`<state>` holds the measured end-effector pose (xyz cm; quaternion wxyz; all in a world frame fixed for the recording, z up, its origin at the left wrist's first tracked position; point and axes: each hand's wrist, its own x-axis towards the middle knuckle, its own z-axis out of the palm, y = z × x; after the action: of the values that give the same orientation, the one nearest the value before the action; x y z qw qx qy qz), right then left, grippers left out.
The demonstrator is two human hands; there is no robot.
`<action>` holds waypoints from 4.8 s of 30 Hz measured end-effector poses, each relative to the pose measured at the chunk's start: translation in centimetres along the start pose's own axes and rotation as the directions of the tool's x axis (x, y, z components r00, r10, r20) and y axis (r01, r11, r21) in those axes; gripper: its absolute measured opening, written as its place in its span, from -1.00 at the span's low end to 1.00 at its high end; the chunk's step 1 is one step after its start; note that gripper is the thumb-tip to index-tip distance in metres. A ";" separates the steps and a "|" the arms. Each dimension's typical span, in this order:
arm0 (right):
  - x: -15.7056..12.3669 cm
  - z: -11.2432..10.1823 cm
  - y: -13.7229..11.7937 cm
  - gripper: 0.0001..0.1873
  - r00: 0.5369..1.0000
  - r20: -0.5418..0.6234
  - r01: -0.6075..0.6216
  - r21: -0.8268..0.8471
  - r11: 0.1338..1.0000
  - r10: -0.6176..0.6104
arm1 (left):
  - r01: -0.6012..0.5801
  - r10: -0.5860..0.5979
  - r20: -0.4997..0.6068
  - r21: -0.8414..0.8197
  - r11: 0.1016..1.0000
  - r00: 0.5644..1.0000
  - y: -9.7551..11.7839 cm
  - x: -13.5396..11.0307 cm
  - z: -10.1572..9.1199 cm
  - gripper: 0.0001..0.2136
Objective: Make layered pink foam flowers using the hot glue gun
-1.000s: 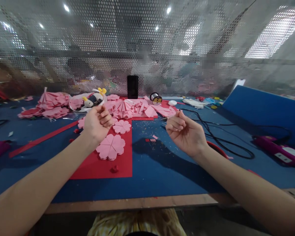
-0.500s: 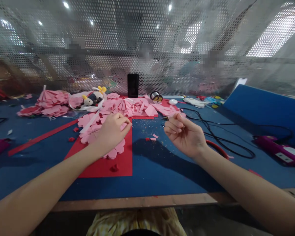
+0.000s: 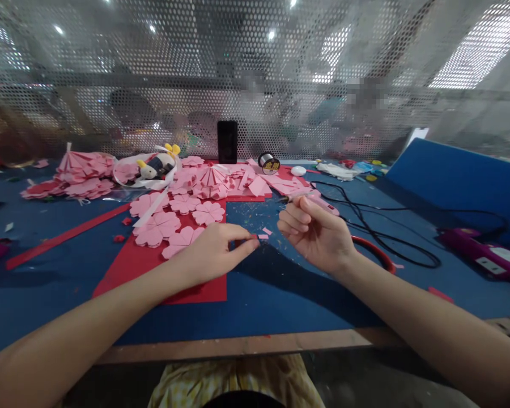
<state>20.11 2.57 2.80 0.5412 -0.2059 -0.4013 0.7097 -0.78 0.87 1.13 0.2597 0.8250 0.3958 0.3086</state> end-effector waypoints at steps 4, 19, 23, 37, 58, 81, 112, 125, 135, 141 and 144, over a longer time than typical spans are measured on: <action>-0.4 0.4 0.3 -0.92 0.999 0.023 -0.031 0.019 0.999 0.031 | -0.022 0.020 0.024 0.057 0.998 1.000 -0.2 0.2 1.3 -0.79; -0.9 0.4 1.0 -0.81 0.979 0.193 -0.068 0.006 0.998 0.065 | -0.084 0.063 0.100 0.218 0.972 0.993 -1.8 4.8 3.5 -0.91; -0.9 0.4 0.9 -0.85 0.984 0.167 -0.059 -0.009 0.998 0.060 | -0.055 0.038 0.101 0.173 0.983 0.994 -1.7 4.7 2.4 -0.88; 1.3 -2.5 0.8 -0.78 0.889 -0.093 0.228 -0.761 0.608 -0.449 | 0.133 -0.243 -0.146 -0.527 0.840 0.959 -0.6 1.0 -2.2 -0.82; -1.7 -0.2 2.5 -0.70 0.998 -0.020 -0.058 -0.629 0.775 0.058 | 0.162 -0.405 -0.155 -0.746 0.646 0.901 0.9 -0.3 1.6 -0.84; -2.2 0.6 2.2 -0.65 0.976 -0.002 -0.143 -0.755 0.640 0.216 | 0.189 -0.445 -0.132 -0.774 0.605 0.886 1.3 -0.2 1.6 -0.87; -1.5 -0.5 1.1 -0.91 0.867 0.420 0.477 -0.854 0.205 -0.269 | 0.269 -0.359 0.004 -0.669 0.693 0.933 0.7 -0.6 1.2 -0.87; -0.7 -1.1 0.7 -0.90 0.881 0.448 0.473 -0.808 0.352 -0.156 | 0.353 -0.340 0.161 -0.686 0.636 0.926 0.8 -0.6 0.7 -0.89; -0.4 -1.4 0.7 -0.91 0.803 0.596 0.552 -0.735 0.394 -0.013 | 0.484 -0.320 0.364 -0.631 0.606 0.875 1.0 -0.7 0.1 -0.84; -0.5 -1.1 0.6 -0.88 0.863 0.504 0.473 -0.789 0.393 -0.027 | 0.414 -0.241 0.369 -0.518 0.749 0.897 1.0 0.0 -2.7 -0.76; 0.1 -1.4 0.8 -0.82 0.921 0.376 0.355 -0.714 0.604 -0.097 | 0.360 -0.278 0.248 -0.400 0.843 0.928 0.2 0.5 -6.4 -0.76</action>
<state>20.61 3.11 1.36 0.4202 -0.2537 -0.7649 0.4171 -5.00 2.34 5.76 0.5214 0.6917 0.4230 0.2662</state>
